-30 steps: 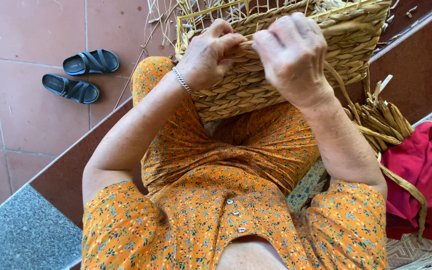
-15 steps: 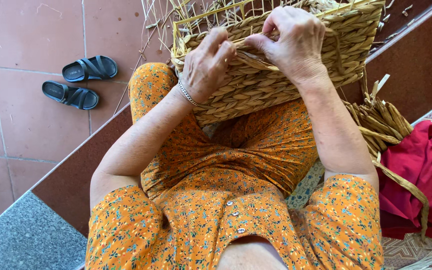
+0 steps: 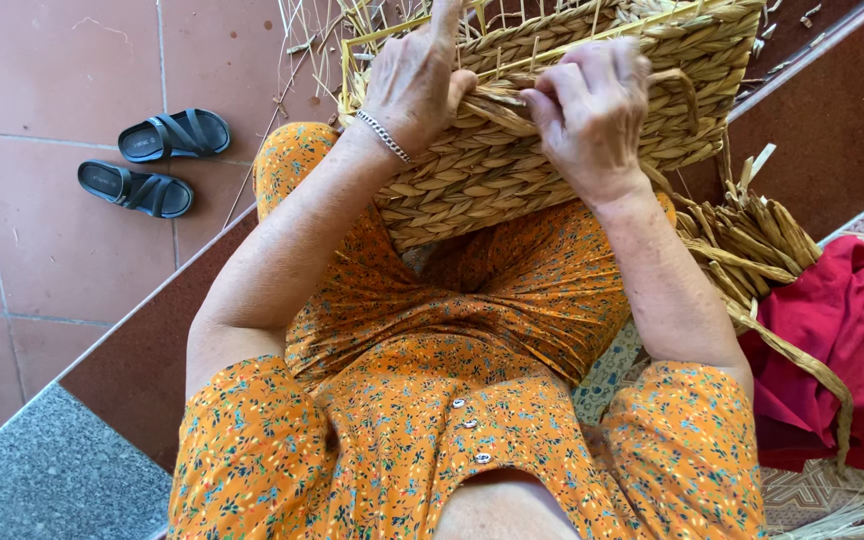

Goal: The person weaves a rectangular basket using dried palm leaves, sitting cross-legged on the floor. They interlace the leaves by hand, occasionally using scissors to trim excess material.

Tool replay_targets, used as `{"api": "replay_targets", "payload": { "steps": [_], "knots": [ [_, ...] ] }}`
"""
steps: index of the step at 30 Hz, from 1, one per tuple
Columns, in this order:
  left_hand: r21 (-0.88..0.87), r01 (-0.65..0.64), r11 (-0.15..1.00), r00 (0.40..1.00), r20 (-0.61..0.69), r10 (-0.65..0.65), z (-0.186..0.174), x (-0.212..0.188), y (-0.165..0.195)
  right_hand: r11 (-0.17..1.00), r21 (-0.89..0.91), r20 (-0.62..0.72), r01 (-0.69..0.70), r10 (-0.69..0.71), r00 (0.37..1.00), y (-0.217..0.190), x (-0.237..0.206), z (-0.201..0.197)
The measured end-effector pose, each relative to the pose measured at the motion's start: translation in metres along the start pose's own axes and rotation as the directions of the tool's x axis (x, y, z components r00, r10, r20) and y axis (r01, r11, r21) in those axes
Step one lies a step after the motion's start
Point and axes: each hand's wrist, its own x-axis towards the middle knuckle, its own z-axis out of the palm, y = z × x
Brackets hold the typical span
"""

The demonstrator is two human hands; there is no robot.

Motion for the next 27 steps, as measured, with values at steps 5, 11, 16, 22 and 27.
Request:
{"api": "replay_targets", "payload": {
  "steps": [5, 11, 16, 22, 27],
  "knots": [
    [0.153, -0.122, 0.981, 0.932, -0.323, 0.167, -0.001, -0.012, 0.003, 0.982, 0.152, -0.03, 0.112, -0.108, 0.994, -0.009, -0.008, -0.015],
    [0.126, -0.176, 0.976, 0.984, 0.047, 0.171, 0.017, -0.002, 0.013, 0.955, 0.296, 0.102, -0.011, -0.02, 0.995, -0.016, -0.002, -0.035],
    [-0.321, -0.147, 0.935, 0.985, 0.043, 0.17, -0.007, -0.006, 0.015, 0.722, 0.575, 0.425, -0.385, 0.138, 0.895, -0.008, 0.02, -0.06],
    [-0.425, -0.079, 0.902, 0.972, 0.169, 0.165, -0.021, -0.013, 0.02, 0.967, 0.232, 0.07, 0.106, -0.126, 0.99, -0.013, 0.042, -0.036],
    [-0.224, -0.029, 0.974, 0.994, 0.1, 0.053, -0.002, -0.01, 0.032, 0.975, 0.06, 0.091, 0.214, -0.219, 0.971, -0.002, 0.048, -0.015]
  ]
}}
